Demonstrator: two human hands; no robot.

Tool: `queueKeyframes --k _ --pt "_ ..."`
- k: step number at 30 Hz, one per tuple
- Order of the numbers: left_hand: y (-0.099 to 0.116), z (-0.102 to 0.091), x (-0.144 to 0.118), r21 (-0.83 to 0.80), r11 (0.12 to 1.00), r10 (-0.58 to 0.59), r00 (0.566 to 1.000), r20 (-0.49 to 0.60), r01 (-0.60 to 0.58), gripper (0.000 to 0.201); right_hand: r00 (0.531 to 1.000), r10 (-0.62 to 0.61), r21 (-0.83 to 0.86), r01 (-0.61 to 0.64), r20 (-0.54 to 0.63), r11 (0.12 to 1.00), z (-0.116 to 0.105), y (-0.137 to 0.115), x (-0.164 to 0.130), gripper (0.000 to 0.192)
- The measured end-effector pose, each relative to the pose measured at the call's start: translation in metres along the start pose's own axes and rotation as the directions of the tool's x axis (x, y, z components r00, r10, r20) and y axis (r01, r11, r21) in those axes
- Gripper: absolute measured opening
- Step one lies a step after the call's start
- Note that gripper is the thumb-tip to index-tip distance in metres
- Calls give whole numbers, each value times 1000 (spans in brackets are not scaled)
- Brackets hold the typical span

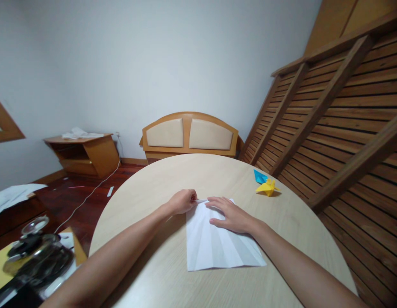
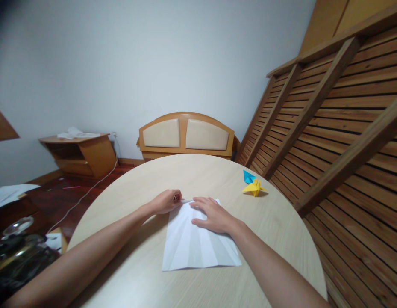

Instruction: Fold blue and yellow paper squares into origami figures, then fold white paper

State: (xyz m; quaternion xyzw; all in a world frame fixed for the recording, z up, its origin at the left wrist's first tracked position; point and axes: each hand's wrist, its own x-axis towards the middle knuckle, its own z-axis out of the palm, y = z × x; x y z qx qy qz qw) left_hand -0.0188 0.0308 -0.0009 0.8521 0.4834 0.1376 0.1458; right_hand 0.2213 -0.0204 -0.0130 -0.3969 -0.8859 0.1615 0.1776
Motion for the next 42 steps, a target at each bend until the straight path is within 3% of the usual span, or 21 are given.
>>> queueKeyframes --k 3,6,9,13,18,30,33,36,39,42 --pt "5 -2 -1 -117 983 137 989 -58 -143 11 979 27 -16 -31 -201 999 5 3 5 54" --pt "14 -4 -3 -200 949 219 966 -137 -243 10 953 49 5 -50 -298 999 3 3 10 39" --pt "23 -1 -4 -273 927 211 960 -185 -256 12 945 71 76 -49 -320 996 -2 -2 12 19" --pt "31 4 -2 -363 910 122 966 -227 -200 19 934 132 221 -59 -333 974 -4 -9 12 17" --pt "33 5 0 -347 930 29 969 -246 -116 21 931 198 387 -68 -307 920 -1 -8 14 21" --pt "21 -7 -2 -194 969 98 958 -270 -154 24 911 332 628 -112 -245 770 -5 13 17 34" --pt "21 -6 -3 -131 976 135 955 -266 -174 24 918 352 664 -149 -183 733 -1 12 16 41" --pt "24 -3 -4 -73 982 149 953 -262 -173 24 954 290 654 -176 -70 736 3 4 14 37" --pt "27 -3 -6 -43 993 98 963 -251 -113 28 967 256 610 -207 7 765 2 0 12 31" --pt "26 -6 -6 1 999 36 965 -258 -37 35 960 277 630 -240 41 738 -2 2 9 33"
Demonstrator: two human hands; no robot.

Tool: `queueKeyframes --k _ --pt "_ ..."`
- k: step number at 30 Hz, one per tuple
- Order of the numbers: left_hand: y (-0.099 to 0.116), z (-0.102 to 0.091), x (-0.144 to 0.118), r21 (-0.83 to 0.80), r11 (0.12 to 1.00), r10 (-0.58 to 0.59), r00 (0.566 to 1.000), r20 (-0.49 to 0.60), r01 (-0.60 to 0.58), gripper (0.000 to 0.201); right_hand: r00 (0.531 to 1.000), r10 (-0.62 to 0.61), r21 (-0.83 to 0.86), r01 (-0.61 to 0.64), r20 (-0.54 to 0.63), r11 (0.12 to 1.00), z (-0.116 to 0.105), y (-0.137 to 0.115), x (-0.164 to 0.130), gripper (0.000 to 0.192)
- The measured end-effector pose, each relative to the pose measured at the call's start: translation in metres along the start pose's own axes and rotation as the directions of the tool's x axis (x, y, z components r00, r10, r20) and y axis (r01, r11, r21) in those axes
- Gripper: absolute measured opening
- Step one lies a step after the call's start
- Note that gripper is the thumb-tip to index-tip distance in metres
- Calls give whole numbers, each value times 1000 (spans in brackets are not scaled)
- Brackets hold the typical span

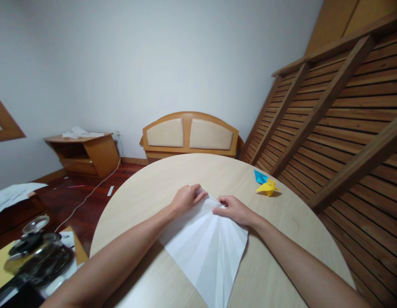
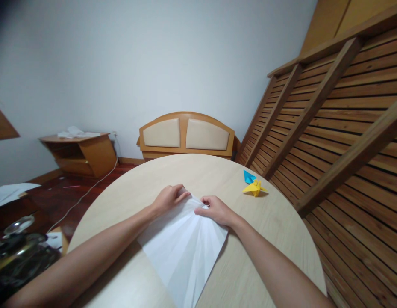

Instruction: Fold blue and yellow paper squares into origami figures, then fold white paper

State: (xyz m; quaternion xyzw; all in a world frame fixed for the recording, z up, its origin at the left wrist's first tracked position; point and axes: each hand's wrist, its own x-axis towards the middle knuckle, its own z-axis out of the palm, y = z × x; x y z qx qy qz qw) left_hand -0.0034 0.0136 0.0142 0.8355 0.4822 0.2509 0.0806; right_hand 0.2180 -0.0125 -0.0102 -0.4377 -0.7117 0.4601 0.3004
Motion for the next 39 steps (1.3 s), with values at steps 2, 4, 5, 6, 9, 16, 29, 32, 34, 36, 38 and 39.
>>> queueKeyframes --k 2,4,5,6,9,16,29,32,34,36,38,39 --pt "-4 -2 1 20 1000 -11 1000 -8 11 38 1000 12 2 -12 -9 1000 -5 0 -1 34" --pt "-9 -3 3 19 999 -33 999 -17 34 39 999 -2 -46 0 -32 999 -9 1 -2 33" --pt "-11 -3 3 13 998 -59 998 -22 59 38 999 -16 -81 12 -46 997 -11 2 -2 32" --pt "-13 -3 4 5 996 -86 996 -35 86 36 998 -31 -116 24 -61 993 -13 3 -1 32" --pt "-12 -3 3 11 996 -83 984 -160 86 23 990 -71 -206 44 -124 978 -16 8 3 32" --pt "27 26 -22 87 980 182 983 -5 -181 44 943 -116 -351 -2 -313 936 -17 28 13 35" --pt "7 36 -22 18 956 263 888 377 -291 82 951 -277 -693 107 -137 712 -5 2 -2 45" --pt "0 30 -17 -98 895 439 818 373 -435 80 966 -242 -649 239 86 722 7 6 -3 59" --pt "-5 27 -14 -137 868 493 793 359 -477 77 977 -170 -651 214 132 728 9 12 -5 68" --pt "-9 25 -13 -102 886 457 816 354 -452 75 985 -103 -680 168 136 714 7 17 -6 77" --pt "-11 25 -13 -22 921 374 869 324 -388 74 992 -47 -723 115 113 681 4 20 -6 83" --pt "-11 25 -13 13 933 339 891 301 -360 73 996 -27 -744 86 91 663 4 21 -5 85"
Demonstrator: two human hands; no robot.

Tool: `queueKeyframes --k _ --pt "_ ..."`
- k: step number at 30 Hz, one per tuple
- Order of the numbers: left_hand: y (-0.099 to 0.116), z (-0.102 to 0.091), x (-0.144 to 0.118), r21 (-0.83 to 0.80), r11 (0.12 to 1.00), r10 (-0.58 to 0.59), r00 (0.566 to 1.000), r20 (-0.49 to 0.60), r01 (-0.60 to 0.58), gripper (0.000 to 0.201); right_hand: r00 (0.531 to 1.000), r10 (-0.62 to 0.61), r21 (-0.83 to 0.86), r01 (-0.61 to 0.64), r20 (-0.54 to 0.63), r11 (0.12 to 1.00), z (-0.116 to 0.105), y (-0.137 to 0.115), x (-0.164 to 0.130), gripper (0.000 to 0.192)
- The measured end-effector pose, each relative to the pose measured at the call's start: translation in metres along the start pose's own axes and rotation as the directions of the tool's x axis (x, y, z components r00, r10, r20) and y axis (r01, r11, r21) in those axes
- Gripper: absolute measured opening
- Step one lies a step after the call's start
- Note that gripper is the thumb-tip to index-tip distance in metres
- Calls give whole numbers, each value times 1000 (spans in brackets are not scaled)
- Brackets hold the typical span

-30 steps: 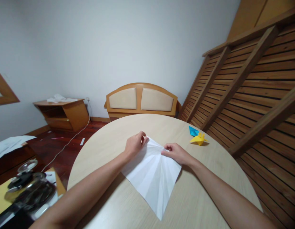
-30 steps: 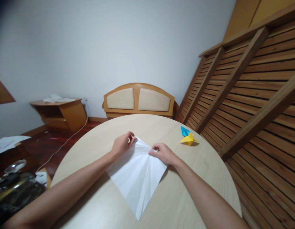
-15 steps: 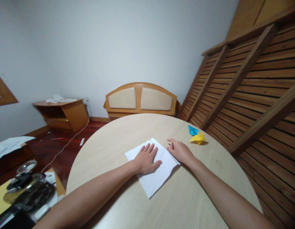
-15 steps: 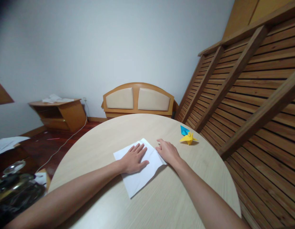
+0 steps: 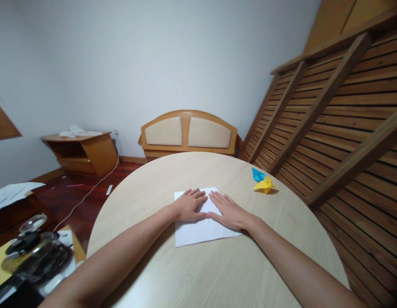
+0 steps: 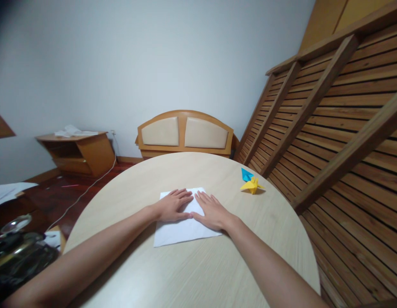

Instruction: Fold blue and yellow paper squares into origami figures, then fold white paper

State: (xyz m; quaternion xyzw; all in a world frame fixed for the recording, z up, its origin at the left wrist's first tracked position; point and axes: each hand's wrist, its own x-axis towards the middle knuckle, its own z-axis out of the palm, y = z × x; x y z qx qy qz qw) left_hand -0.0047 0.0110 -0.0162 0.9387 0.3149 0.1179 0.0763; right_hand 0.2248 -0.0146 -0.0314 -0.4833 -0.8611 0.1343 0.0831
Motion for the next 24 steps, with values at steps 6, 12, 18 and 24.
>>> queueKeyframes --k 6,12,18,24 --pt "14 10 0 13 999 -34 999 -7 34 62 991 116 -64 -120 -65 991 2 2 4 85" --pt "13 13 3 -20 998 -65 991 121 68 76 989 149 -46 -150 -17 988 -9 13 2 88" --pt "-15 3 0 28 995 -95 986 135 92 81 984 176 -61 -177 -20 982 -15 21 -6 88" --pt "-29 -7 -5 131 989 -71 997 -39 75 65 992 114 -71 -117 -43 991 -12 14 -6 87"
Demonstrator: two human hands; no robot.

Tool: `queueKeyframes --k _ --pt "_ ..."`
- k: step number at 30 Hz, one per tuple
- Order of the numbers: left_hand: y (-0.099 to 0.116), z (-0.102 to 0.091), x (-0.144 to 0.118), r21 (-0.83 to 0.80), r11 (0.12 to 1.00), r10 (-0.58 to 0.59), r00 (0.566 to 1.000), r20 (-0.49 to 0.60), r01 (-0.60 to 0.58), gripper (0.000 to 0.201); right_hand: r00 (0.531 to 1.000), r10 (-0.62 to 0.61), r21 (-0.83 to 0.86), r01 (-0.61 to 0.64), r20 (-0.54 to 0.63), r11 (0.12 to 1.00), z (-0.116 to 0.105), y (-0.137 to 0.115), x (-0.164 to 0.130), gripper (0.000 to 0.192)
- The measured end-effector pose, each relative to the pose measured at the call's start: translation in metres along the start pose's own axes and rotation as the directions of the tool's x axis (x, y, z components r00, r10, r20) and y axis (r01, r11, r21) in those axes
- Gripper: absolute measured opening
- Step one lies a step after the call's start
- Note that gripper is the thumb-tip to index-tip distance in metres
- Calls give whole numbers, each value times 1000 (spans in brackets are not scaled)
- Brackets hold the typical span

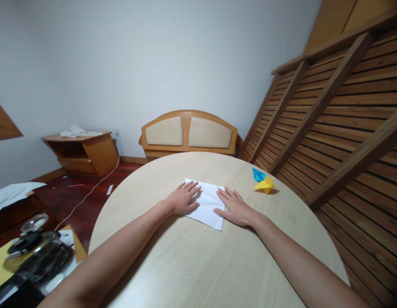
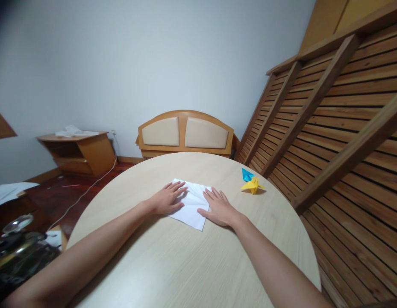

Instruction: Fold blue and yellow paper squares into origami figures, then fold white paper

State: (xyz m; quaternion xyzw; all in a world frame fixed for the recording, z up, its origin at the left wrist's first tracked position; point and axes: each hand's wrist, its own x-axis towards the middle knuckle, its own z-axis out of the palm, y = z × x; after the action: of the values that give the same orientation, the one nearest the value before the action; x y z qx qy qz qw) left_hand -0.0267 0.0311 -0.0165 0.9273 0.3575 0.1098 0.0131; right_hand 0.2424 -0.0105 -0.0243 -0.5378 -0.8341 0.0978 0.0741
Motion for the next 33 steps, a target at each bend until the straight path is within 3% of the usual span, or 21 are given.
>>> queueKeyframes --k 5,10,12,16,21,24,29,33 --pt "0 5 4 -100 984 144 988 -50 -148 44 987 -158 32 159 -42 987 -4 -7 0 73" --pt "-6 7 6 39 994 107 990 -89 -104 34 959 -277 157 265 56 951 -9 -19 -5 88" --pt "-7 5 6 64 991 126 986 -107 -120 31 958 -274 155 259 85 953 -9 -22 -6 94" --pt "-2 2 6 -70 975 205 976 -68 -209 31 965 -251 155 237 80 959 -8 -19 -6 94" --pt "6 3 1 -128 972 203 978 37 -197 55 974 -221 161 209 56 964 -7 -5 -4 91" --pt "9 4 0 -128 962 248 968 31 -242 68 977 -209 155 198 53 968 -8 0 -3 90" --pt "13 1 2 -165 934 313 948 -55 -318 44 977 -208 164 200 34 966 -8 5 -4 91" --pt "14 -2 4 -185 931 311 949 -49 -314 36 974 -226 168 223 2 960 -8 9 -4 88"
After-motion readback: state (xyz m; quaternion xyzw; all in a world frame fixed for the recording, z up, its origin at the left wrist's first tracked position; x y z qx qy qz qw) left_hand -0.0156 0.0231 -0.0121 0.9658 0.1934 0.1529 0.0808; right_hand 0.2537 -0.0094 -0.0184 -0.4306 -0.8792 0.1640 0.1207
